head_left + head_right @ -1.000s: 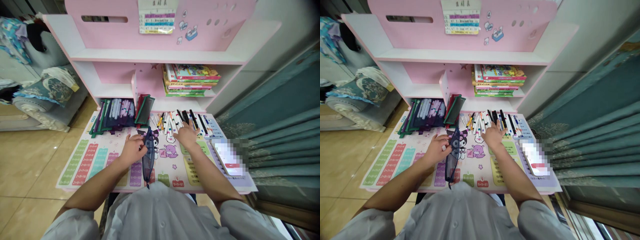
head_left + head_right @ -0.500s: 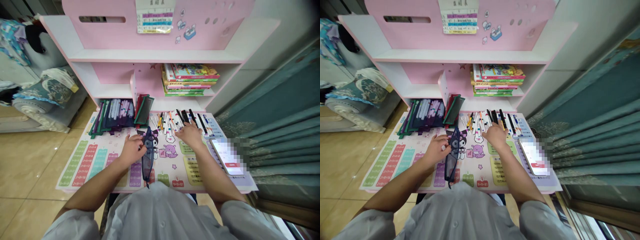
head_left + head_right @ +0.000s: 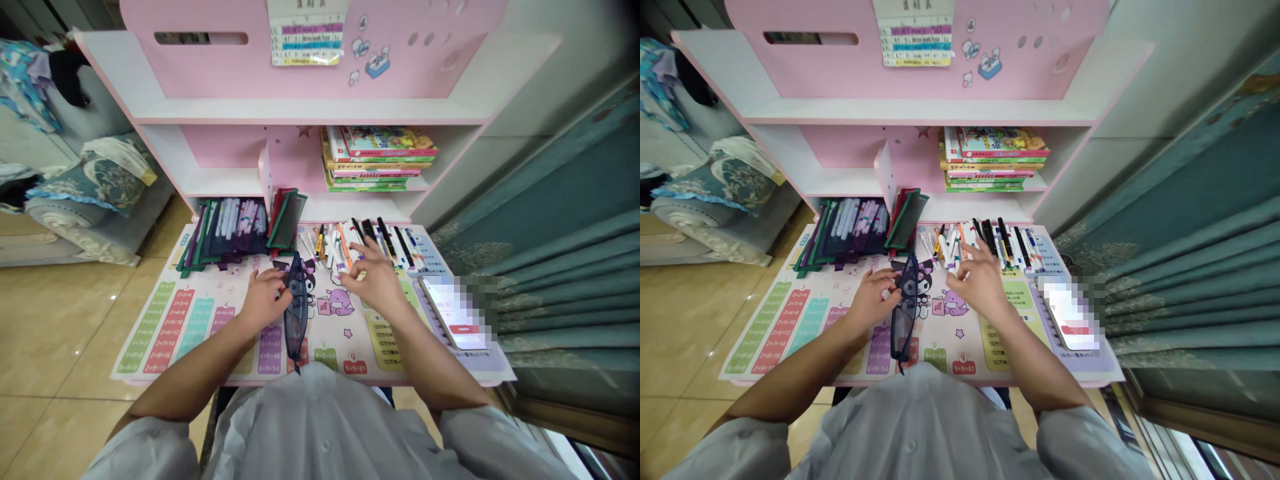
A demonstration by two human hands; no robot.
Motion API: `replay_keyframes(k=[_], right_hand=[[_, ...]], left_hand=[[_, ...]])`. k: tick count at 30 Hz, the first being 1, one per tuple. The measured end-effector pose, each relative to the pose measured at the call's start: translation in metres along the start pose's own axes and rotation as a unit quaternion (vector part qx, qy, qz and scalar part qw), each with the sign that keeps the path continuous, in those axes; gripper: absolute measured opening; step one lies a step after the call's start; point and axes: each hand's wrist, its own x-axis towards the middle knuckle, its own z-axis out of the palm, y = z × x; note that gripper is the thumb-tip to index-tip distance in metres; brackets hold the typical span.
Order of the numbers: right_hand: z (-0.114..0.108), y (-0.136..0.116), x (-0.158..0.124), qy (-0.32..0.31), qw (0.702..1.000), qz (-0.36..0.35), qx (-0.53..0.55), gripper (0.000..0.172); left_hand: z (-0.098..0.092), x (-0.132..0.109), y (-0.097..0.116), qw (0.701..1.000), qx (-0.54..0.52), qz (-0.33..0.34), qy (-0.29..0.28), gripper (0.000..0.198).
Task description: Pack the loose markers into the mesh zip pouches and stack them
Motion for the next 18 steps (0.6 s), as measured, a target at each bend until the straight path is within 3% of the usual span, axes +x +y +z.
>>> replay_keyframes(k=[5, 12, 18], right_hand=[[0.011, -0.032, -0.033, -0.057, 0.991, -0.109, 0.06, 0.026], [0.031, -0.05, -0.044, -0.143, 0.984, -0.106, 0.0, 0.021], [0.048, -0.063, -0.042, -0.14, 0.974, -0.149, -0.094, 0.018]], left_hand=[[-0.002, -0.001, 0.002, 1.0, -0.007, -0.007, -0.002, 0.023], [0.0, -0.003, 0.002, 1.0, -0.004, -0.011, 0.0, 0.023], [0.0, -0.005, 0.004, 1.0, 0.002, -0.005, -0.002, 0.021]])
